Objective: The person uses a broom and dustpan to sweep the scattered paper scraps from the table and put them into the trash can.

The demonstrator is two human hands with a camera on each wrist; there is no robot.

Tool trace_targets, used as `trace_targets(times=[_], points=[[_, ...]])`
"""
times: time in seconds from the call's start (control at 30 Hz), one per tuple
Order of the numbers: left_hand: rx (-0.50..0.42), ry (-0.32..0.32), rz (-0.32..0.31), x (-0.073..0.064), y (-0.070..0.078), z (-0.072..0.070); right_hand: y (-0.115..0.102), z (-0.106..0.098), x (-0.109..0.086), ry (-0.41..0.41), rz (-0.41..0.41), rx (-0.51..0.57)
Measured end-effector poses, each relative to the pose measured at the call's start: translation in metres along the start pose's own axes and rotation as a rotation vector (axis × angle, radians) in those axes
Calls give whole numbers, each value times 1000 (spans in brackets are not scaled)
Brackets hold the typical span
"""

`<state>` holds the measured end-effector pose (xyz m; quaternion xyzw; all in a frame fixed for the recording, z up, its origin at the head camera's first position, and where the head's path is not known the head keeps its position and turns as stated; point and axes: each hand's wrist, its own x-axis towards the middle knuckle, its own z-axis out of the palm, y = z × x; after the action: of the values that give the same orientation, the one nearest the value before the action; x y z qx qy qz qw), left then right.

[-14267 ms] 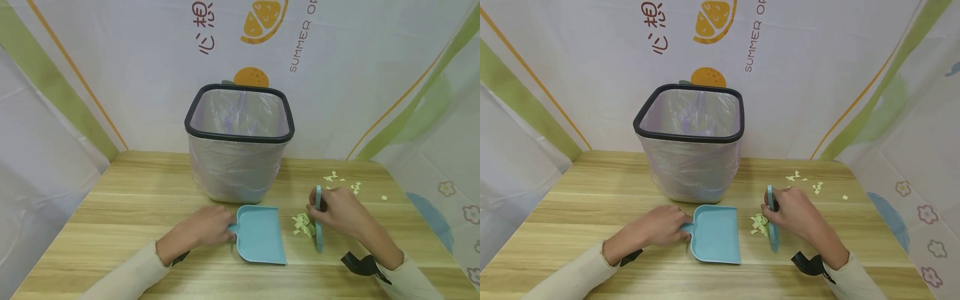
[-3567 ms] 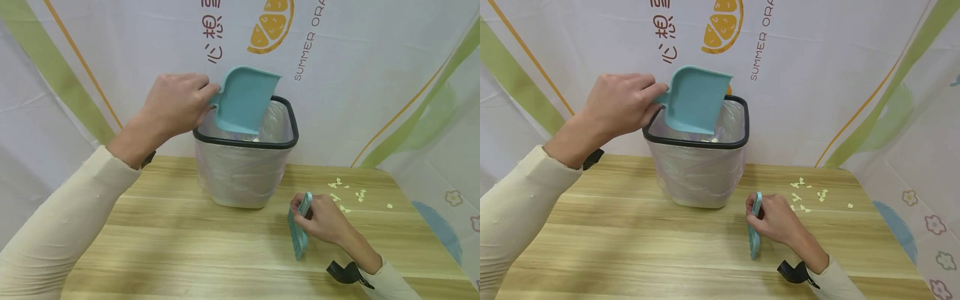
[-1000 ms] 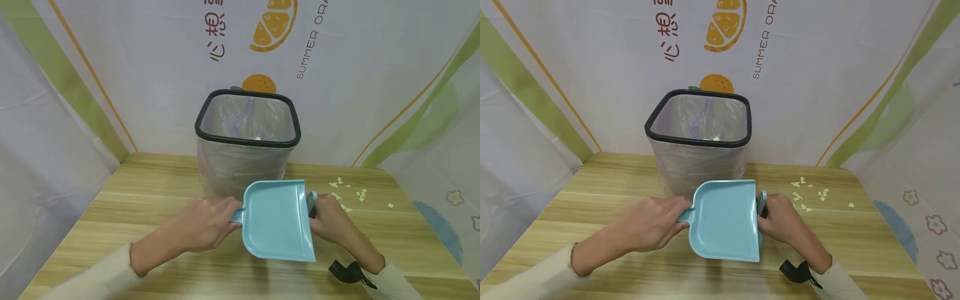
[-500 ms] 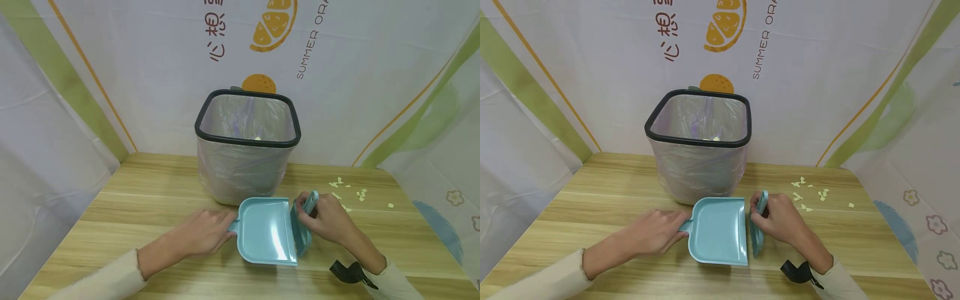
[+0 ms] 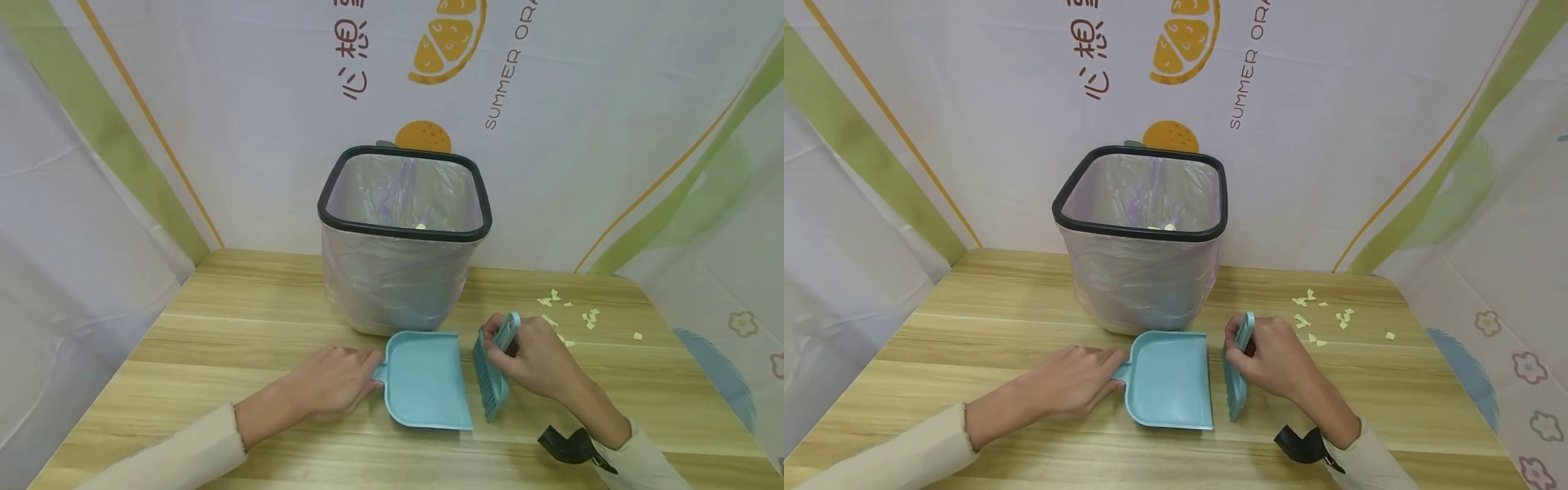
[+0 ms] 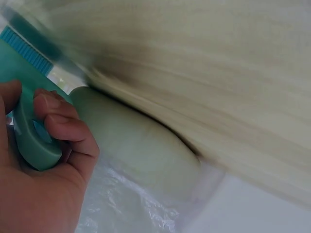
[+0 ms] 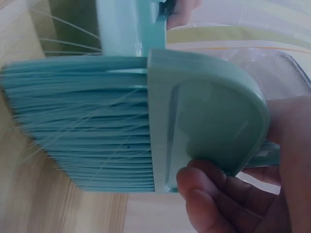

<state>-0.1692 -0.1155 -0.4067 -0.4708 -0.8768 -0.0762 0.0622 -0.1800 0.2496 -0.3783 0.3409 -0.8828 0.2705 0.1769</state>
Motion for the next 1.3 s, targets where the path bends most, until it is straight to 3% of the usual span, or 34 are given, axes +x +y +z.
trace_targets(times=[0.5, 1.07, 1.3], points=[[-7, -37, -3, 3, -1, 12, -2, 0, 0, -1, 5, 6], [-9, -121, -56, 5, 1, 11, -1, 1, 0, -7, 8, 9], [37, -156, -58, 8, 1, 7, -2, -1, 1, -10, 9, 24]])
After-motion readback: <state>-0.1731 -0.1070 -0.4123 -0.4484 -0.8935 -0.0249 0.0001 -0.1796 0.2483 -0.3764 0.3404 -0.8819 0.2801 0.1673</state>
